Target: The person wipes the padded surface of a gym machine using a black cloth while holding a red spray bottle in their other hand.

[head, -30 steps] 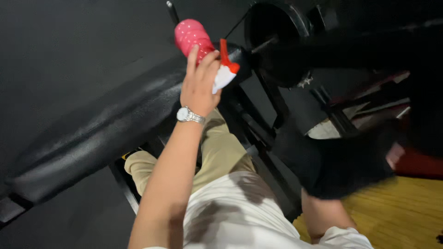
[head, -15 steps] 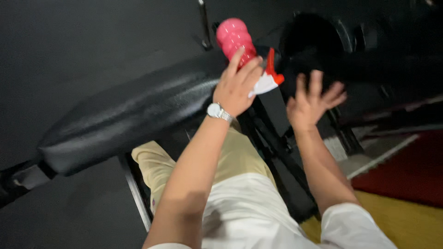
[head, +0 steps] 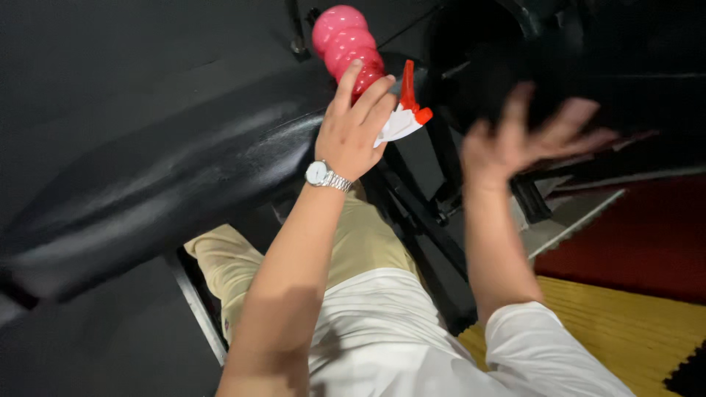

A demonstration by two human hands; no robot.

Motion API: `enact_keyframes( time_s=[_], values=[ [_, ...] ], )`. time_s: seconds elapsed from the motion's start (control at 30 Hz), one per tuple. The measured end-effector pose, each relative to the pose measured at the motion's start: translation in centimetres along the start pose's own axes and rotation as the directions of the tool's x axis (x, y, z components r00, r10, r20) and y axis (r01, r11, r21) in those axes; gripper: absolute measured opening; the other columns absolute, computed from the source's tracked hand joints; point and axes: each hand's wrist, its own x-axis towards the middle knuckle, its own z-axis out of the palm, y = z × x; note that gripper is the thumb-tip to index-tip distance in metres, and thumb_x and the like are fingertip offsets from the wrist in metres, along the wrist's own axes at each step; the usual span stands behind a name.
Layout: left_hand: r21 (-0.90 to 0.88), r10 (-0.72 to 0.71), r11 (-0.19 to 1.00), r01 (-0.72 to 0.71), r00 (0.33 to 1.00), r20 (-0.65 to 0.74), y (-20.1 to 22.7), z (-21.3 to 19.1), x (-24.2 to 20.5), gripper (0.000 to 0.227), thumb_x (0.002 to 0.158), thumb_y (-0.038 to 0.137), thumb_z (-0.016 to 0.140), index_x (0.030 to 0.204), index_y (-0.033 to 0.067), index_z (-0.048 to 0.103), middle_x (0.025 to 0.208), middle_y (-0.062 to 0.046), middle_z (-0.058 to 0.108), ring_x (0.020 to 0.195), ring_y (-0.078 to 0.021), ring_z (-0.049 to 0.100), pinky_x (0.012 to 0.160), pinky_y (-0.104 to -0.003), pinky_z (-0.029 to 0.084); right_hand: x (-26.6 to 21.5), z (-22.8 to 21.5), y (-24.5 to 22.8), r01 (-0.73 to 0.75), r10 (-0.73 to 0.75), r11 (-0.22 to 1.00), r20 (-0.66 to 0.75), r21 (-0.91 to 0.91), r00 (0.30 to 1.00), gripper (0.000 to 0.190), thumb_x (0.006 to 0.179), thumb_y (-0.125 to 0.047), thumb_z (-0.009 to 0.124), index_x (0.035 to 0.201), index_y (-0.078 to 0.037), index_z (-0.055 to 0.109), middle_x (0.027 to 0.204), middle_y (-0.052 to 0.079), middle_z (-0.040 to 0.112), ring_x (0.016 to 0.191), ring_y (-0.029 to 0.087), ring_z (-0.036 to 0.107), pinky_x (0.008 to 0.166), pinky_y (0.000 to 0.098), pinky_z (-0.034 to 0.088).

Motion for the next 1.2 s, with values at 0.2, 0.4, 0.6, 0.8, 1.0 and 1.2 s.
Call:
enact_keyframes(
  time_s=[0.2,0.4,0.6,0.8,1.0,1.2],
  values=[
    [-0.120,-0.021,0.993,0.015,0.999,-0.048,0.0,-0.3,0.0,0.059,0.079,0.003,0.083,0.136,0.0057,0.068,0.159,-0.005,0.059,0.156,-0.0519,0.039,0.119,-0.060,0.059,-5.2,3.3,-6.0,-0.039,0.084,0.992,0.405,-0.118,0.910,0.068,0.098,-0.033,0.075,0.166,-0.027,0.074,0.187,0.009,0.021,0.161,0.068,0.000,0.127,0.0860,0.006],
    [-0.166,-0.076,0.984,0.070,0.997,-0.028,0.4,-0.5,1.0,0.066,0.075,0.001,0.085,0.138,0.0014,0.066,0.157,-0.011,0.061,0.155,-0.0550,0.039,0.137,-0.060,0.038,-3.3,-2.9,-5.0,-0.241,0.126,0.948,0.451,0.207,0.884,0.059,0.101,-0.045,0.073,0.158,-0.029,0.073,0.184,0.016,0.029,0.169,0.059,0.012,0.133,0.0833,0.012],
    [-0.204,-0.383,0.914,0.351,0.912,-0.146,-0.4,-1.8,0.3,0.049,0.093,0.002,0.072,0.141,-0.0008,0.065,0.146,-0.017,0.068,0.154,-0.0478,0.045,0.125,-0.057,0.053,1.0,-9.6,-6.2,-0.204,0.132,0.719,0.158,0.664,0.979,0.045,0.124,-0.038,0.062,0.163,-0.016,0.055,0.184,0.020,0.028,0.177,0.048,0.022,0.149,0.0720,0.020],
    [0.003,-0.381,0.922,0.386,0.912,-0.150,-7.5,-10.3,-3.4,0.041,0.102,0.018,0.082,0.137,0.0018,0.070,0.129,-0.017,0.075,0.138,-0.0462,0.061,0.122,-0.056,0.043,5.2,-6.6,-8.8,0.076,-0.292,0.618,0.139,0.782,0.946,0.064,0.108,-0.052,0.057,0.158,-0.013,0.059,0.169,0.025,0.046,0.166,0.053,0.030,0.137,0.0732,0.016],
    [0.140,-0.350,0.909,0.392,0.902,-0.254,-11.7,-12.5,-9.2,0.043,0.106,0.019,0.083,0.139,-0.0031,0.068,0.130,-0.018,0.074,0.135,-0.0398,0.069,0.131,-0.055,0.038,4.7,1.0,-20.1,0.238,-0.718,0.584,0.356,0.776,0.599,0.103,0.091,-0.100,0.051,0.156,-0.022,0.066,0.162,0.019,0.058,0.156,0.047,0.046,0.121,0.0724,0.026],
    [0.290,-0.403,0.837,0.464,0.882,-0.246,-11.6,-11.4,-9.3,0.051,0.099,0.018,0.089,0.143,0.0043,0.069,0.134,-0.013,0.073,0.140,-0.0423,0.064,0.118,-0.052,0.054,4.2,2.2,-27.6,0.188,-0.770,0.506,0.343,0.842,0.538,0.112,0.078,-0.103,0.061,0.153,-0.020,0.067,0.145,0.020,0.070,0.141,0.047,0.064,0.119,0.0724,0.038]
  ],
)
